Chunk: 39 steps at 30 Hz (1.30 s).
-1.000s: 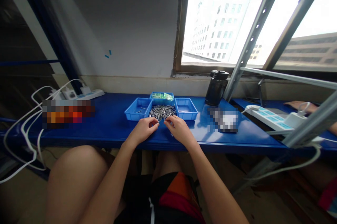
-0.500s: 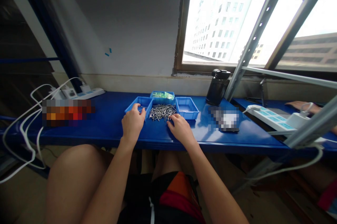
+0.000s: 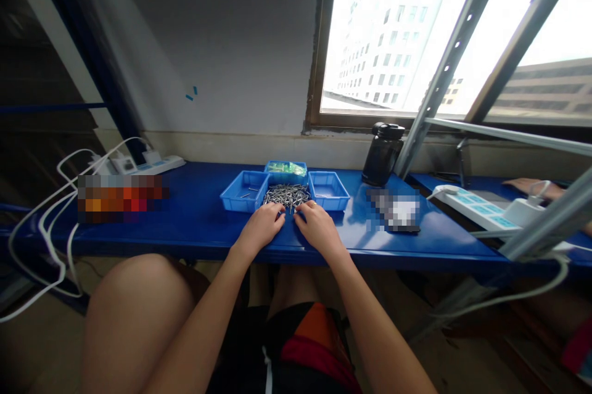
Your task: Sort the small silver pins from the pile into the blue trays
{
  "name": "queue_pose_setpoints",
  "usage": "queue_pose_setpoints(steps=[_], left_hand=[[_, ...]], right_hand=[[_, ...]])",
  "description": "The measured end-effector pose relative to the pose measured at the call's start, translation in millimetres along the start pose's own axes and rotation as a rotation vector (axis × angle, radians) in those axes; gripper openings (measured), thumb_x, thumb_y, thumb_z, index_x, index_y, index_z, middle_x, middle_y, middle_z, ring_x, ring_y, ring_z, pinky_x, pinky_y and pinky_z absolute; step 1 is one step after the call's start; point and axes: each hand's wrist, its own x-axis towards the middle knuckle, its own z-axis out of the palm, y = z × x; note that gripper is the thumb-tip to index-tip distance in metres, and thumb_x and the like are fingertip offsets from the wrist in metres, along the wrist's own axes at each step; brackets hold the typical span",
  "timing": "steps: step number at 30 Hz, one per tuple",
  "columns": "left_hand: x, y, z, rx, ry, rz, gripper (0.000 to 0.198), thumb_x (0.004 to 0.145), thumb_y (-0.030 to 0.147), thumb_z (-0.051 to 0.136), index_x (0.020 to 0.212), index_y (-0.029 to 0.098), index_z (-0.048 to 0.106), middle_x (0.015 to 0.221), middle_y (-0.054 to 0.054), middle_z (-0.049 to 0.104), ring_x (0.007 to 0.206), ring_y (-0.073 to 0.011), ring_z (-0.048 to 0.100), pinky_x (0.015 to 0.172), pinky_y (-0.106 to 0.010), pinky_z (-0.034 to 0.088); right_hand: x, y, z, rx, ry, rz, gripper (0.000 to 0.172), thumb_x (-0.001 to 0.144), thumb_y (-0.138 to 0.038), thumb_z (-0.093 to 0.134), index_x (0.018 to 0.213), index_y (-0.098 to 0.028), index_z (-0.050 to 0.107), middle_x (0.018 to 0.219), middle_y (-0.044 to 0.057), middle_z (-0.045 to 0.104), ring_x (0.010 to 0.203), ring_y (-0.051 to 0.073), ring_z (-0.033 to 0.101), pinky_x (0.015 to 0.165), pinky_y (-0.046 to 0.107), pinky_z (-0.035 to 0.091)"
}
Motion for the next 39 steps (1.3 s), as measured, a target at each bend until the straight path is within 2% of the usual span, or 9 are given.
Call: queue_pose_setpoints(steps=[5,10,16,19,24,31,36,39], left_hand=[[1,-3,0.5,-0.086,0.006,0.013,0.02,0.082,0.019,0.045,0.093,0.015,0.062,0.091,-0.009,0.061,0.092,-0.0216,0.055,0.087,-0.033,0.042],[1,-5,-1.8,-0.182,-0.004,0.004,0.02,0.081,0.019,0.047,0.092,0.015,0.064,0.086,-0.008,0.062,0.086,-0.0201,0.057,0.085,-0.032,0.044],[3,-11,-6.0,-0.302,-0.082,-0.044,0.021,0.078,0.021,0.05,0.091,0.015,0.065,0.088,-0.008,0.063,0.08,-0.0181,0.059,0.078,-0.029,0.047],[3,-12,-8.1,-0.355,-0.107,-0.053,0.022,0.076,0.022,0.052,0.092,0.015,0.065,0.089,-0.007,0.064,0.079,-0.0177,0.06,0.075,-0.028,0.047],[1,-10,-11.6,-0.418,-0.078,-0.082,0.023,0.077,0.025,0.051,0.093,0.016,0.065,0.083,-0.006,0.066,0.077,-0.018,0.06,0.074,-0.028,0.046],[0,-12,-8.9,-0.467,-0.09,-0.075,0.025,0.075,0.029,0.055,0.093,0.016,0.065,0.08,-0.004,0.065,0.075,-0.0172,0.059,0.071,-0.027,0.045],[1,-16,-5.4,-0.508,-0.098,-0.061,0.033,0.072,0.029,0.058,0.103,0.017,0.062,0.081,-0.003,0.064,0.074,-0.0161,0.058,0.07,-0.026,0.044],[1,-14,-7.0,-0.464,-0.113,-0.042,0.026,0.074,0.029,0.055,0.095,0.017,0.066,0.08,-0.003,0.064,0.074,-0.0167,0.057,0.069,-0.026,0.044]], right_hand=[[1,5,2,0.007,0.008,0.007,0.019,0.084,-0.023,0.049,0.097,-0.021,0.063,0.098,0.006,0.06,0.086,0.018,0.058,0.076,0.026,0.041],[5,11,5,-0.022,0.003,0.091,0.02,0.084,-0.017,0.048,0.096,-0.02,0.063,0.095,0.007,0.061,0.08,0.018,0.059,0.073,0.026,0.041],[6,13,7,-0.03,0.026,0.103,0.022,0.085,-0.015,0.044,0.092,-0.019,0.064,0.089,0.007,0.063,0.081,0.018,0.06,0.072,0.025,0.04],[5,12,6,-0.001,0.07,0.096,0.021,0.084,-0.015,0.043,0.087,-0.018,0.064,0.087,0.007,0.063,0.081,0.018,0.059,0.074,0.026,0.041],[4,11,0,0.122,0.195,0.108,0.018,0.083,-0.015,0.044,0.083,-0.017,0.062,0.086,0.007,0.063,0.075,0.017,0.058,0.075,0.028,0.042],[1,7,-9,0.287,0.294,0.104,0.015,0.079,-0.021,0.049,0.08,-0.018,0.063,0.079,0.003,0.064,0.064,0.014,0.056,0.068,0.026,0.043],[-3,6,-12,0.432,0.182,0.05,0.017,0.079,-0.027,0.051,0.081,-0.018,0.065,0.074,0.002,0.064,0.062,0.013,0.055,0.063,0.025,0.043],[-4,6,-13,0.499,0.097,0.022,0.017,0.078,-0.026,0.052,0.082,-0.017,0.066,0.072,0.002,0.064,0.062,0.013,0.055,0.061,0.024,0.043]])
